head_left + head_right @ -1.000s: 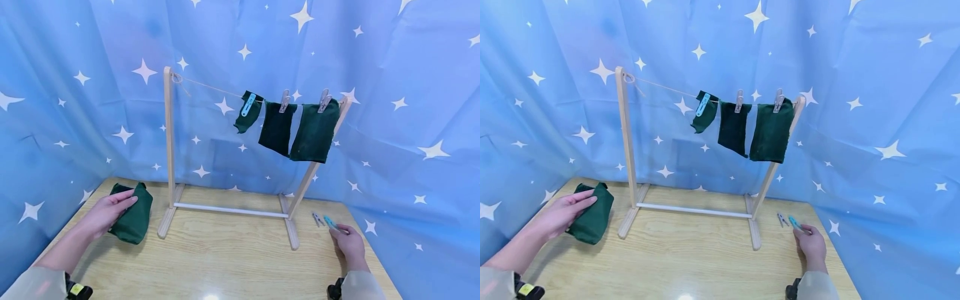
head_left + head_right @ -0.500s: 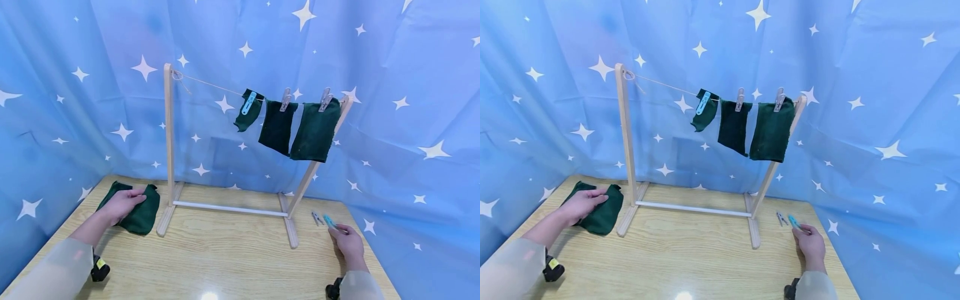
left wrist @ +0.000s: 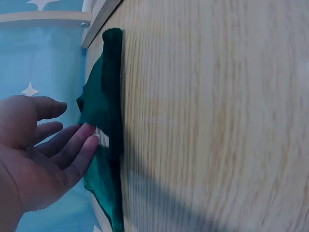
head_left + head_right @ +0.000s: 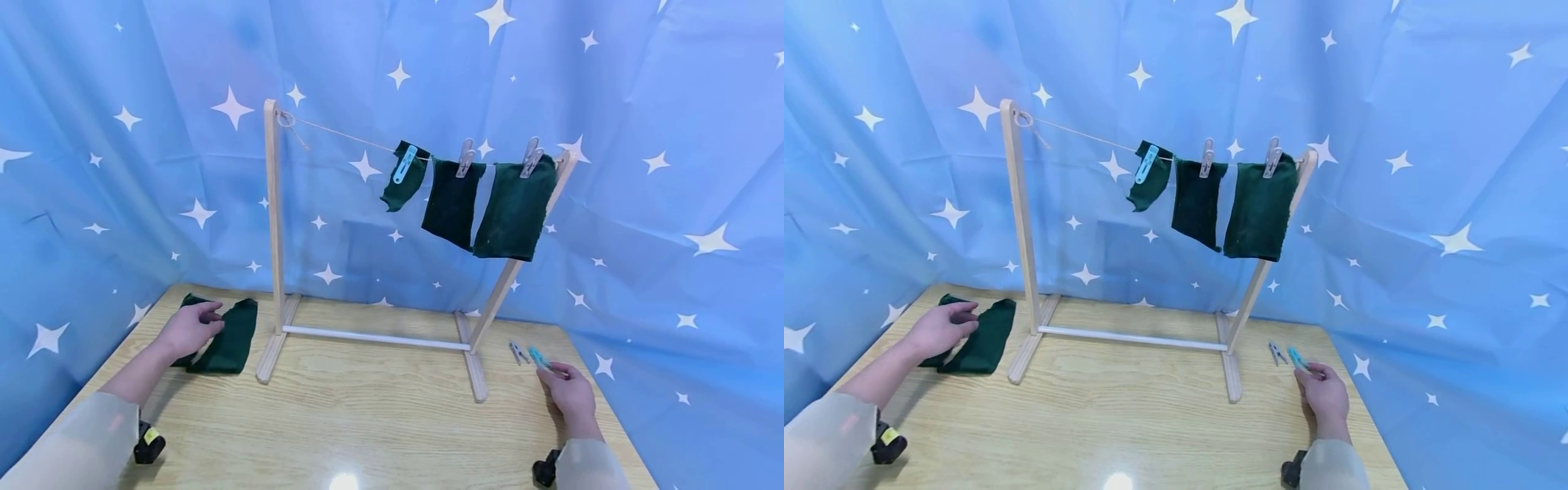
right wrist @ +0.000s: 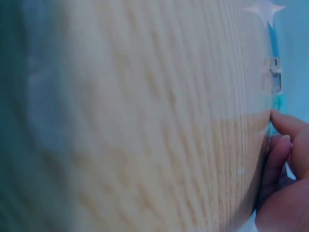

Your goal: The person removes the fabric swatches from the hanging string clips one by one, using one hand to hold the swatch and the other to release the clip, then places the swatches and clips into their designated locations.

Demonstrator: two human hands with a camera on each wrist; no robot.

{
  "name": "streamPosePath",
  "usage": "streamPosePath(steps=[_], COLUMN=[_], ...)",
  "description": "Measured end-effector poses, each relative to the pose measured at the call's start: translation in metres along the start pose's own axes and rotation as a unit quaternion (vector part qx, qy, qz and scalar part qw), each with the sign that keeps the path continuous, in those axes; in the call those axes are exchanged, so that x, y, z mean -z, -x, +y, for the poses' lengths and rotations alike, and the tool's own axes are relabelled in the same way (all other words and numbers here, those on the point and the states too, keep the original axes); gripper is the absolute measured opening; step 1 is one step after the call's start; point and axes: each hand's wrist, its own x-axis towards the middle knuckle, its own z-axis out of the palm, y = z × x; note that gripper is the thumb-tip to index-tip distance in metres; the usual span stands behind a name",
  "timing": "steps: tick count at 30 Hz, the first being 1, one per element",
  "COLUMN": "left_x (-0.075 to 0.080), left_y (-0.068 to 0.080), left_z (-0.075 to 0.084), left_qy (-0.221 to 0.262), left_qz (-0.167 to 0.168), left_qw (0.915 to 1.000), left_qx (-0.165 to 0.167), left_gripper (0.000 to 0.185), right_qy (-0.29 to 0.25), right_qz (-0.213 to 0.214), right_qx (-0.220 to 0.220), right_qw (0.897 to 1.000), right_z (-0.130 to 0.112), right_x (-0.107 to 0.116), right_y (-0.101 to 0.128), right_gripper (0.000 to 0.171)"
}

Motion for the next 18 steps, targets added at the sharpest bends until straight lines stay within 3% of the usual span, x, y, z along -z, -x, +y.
streamPosePath(steps=[5, 8, 13, 18], left_x=[0.0018, -0.0005, -0.0035, -0.0059], left_y=[-0.0001, -0.0024, -0.0041, -0.0023], left_z=[-0.0012, -0.0011, 0.0024, 0.0048], left_qy=[-0.028, -0.049, -0.061, -0.063], left_qz=[0.001, -0.037, -0.117, -0.151], left_qw=[0.9988, 0.9960, 0.9880, 0.9831], left_qx=[-0.039, -0.065, -0.080, -0.083], left_gripper=[0.053, 0.052, 0.067, 0.078], right_qy=[-0.004, -0.006, -0.014, -0.021], right_qz=[0.003, 0.004, 0.002, 0.001], right_qx=[-0.002, -0.002, -0.001, -0.003], right_qw=[1.000, 1.000, 1.000, 1.000], right_z=[-0.0002, -0.0010, -0.0025, -0.0027], right_x=[-0.0003, -0.0006, -0.0003, 0.0005], right_y=[-0.0008, -0.0004, 0.0011, 0.0031], right_gripper=[0.066, 0.065, 0.064, 0.064])
